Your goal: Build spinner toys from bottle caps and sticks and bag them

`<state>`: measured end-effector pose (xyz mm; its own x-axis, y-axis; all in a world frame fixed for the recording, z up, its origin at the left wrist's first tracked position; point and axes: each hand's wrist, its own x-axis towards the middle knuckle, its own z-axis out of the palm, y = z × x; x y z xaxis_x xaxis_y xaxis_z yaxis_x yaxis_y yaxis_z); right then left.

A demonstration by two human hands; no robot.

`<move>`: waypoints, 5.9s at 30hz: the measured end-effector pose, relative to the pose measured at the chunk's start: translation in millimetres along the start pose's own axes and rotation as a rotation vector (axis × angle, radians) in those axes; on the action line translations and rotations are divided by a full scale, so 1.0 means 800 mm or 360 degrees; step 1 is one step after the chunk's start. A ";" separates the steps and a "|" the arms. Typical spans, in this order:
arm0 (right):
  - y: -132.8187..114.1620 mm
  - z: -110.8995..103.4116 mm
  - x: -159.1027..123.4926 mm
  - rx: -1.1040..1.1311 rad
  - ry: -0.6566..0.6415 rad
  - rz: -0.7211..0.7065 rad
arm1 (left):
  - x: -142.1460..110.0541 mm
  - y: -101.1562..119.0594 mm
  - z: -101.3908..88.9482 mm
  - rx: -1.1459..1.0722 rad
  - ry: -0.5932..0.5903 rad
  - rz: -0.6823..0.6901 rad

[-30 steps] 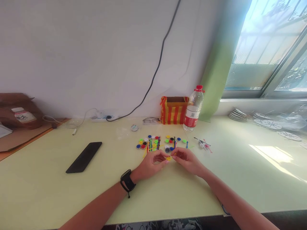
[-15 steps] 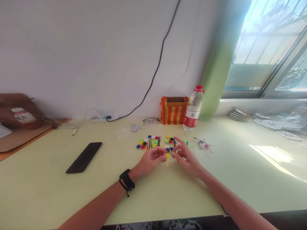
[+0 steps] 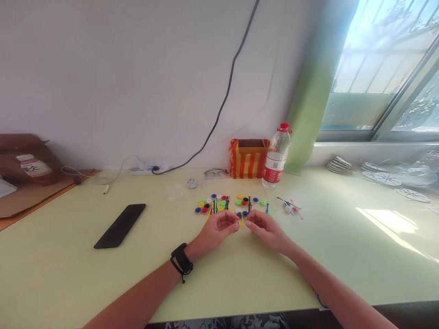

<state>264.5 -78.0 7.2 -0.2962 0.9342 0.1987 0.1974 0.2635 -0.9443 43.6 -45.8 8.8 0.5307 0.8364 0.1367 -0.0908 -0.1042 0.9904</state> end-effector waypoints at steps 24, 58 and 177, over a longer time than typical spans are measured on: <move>0.018 -0.039 0.002 -0.0869 0.0202 0.0139 | -0.001 -0.004 -0.003 0.0599 -0.0023 0.0102; 0.079 -0.109 0.007 -0.1536 0.0522 -0.0167 | 0.001 -0.012 -0.005 0.0749 -0.0084 0.0035; 0.024 -0.069 0.001 -0.0833 -0.0079 -0.0011 | -0.005 -0.010 -0.006 0.0889 -0.0165 0.0062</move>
<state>319.9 -59.0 3.7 -0.3408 0.9228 0.1799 0.6319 0.3665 -0.6830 38.0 -45.2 0.5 0.6185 0.7719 0.1469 0.3324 -0.4265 0.8412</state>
